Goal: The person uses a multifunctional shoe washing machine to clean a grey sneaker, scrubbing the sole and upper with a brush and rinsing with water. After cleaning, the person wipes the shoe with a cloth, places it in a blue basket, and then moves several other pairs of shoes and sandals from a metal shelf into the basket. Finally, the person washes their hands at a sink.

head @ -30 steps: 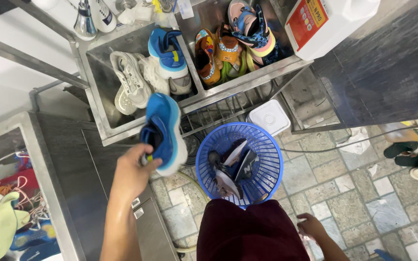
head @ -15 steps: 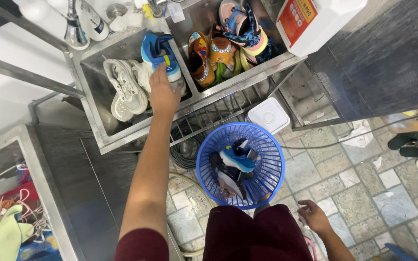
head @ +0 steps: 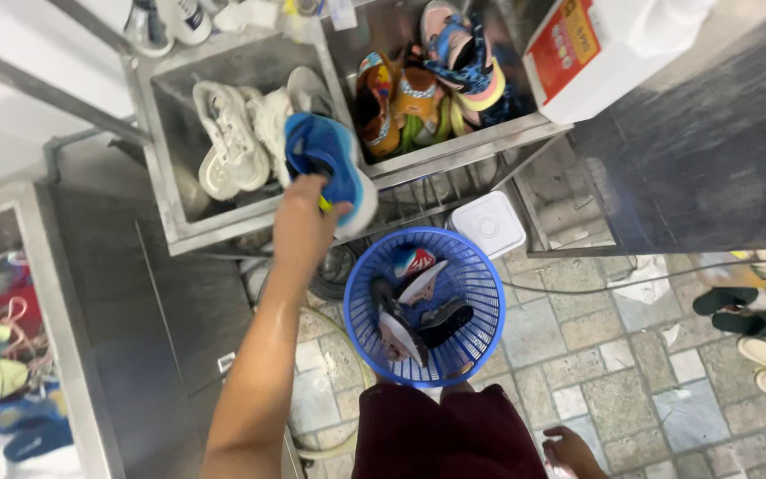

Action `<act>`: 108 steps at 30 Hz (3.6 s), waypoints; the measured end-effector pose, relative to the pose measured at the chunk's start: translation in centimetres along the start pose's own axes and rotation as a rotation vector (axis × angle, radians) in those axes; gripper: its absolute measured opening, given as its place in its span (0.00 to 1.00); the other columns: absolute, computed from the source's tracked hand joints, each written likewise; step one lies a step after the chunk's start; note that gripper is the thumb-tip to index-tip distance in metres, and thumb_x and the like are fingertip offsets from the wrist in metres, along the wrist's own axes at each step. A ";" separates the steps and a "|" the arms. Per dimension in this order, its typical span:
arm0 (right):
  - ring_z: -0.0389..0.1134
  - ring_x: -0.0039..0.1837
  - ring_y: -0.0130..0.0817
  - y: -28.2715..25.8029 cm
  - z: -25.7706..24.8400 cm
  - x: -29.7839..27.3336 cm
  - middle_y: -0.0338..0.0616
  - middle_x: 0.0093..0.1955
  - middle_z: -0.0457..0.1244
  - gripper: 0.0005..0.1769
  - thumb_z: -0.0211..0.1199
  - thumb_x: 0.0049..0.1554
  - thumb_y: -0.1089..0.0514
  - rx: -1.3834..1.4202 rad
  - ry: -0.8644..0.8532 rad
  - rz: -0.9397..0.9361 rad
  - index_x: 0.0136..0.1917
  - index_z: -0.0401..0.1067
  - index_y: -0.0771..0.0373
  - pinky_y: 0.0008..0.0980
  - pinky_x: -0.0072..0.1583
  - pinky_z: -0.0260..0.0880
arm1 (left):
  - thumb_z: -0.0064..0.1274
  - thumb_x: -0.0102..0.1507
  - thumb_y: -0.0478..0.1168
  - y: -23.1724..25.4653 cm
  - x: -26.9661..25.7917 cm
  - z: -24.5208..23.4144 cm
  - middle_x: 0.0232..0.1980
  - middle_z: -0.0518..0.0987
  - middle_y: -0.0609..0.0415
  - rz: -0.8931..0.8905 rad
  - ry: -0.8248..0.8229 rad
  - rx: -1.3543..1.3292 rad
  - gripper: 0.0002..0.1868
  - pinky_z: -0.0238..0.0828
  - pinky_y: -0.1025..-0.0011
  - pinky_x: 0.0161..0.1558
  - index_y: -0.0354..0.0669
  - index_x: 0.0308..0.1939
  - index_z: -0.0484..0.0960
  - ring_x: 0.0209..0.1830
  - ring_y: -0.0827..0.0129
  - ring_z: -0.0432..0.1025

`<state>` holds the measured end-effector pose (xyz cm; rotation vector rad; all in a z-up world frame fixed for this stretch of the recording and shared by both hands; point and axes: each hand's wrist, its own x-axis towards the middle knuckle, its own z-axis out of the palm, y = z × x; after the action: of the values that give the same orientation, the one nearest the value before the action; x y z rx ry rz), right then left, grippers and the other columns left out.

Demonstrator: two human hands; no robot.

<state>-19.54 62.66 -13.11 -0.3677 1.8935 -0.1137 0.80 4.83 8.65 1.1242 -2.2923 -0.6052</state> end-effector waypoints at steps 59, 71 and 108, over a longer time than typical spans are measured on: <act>0.71 0.56 0.36 -11.1 17.4 1.5 0.50 0.63 0.70 0.29 0.62 0.56 0.56 0.818 0.297 -0.050 0.70 0.67 0.62 0.35 0.55 0.71 | 0.66 0.55 0.42 -2.1 -12.1 -2.2 0.40 0.84 0.52 -0.489 -0.820 -0.571 0.21 0.74 0.72 0.41 0.35 0.48 0.81 0.37 0.73 0.76; 0.66 0.41 0.35 -6.1 18.3 -0.8 0.51 0.49 0.69 0.25 0.61 0.57 0.60 0.962 0.233 0.045 0.67 0.69 0.66 0.36 0.42 0.68 | 0.70 0.54 0.50 2.4 -15.3 9.4 0.55 0.77 0.35 0.289 -0.488 -0.372 0.31 0.70 0.56 0.52 0.31 0.52 0.79 0.53 0.45 0.73; 0.67 0.62 0.33 -46.6 -4.2 -11.1 0.45 0.62 0.66 0.53 0.80 0.35 0.64 0.912 0.423 -0.527 0.73 0.64 0.62 0.32 0.63 0.66 | 0.74 0.50 0.51 -29.7 12.7 1.9 0.66 0.64 0.27 -0.232 -0.268 0.374 0.53 0.57 0.49 0.65 0.24 0.67 0.61 0.69 0.34 0.58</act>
<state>-10.83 21.56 10.29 -0.1995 1.8794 -1.4407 10.37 -21.71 -7.12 1.5844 -2.5973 -0.4422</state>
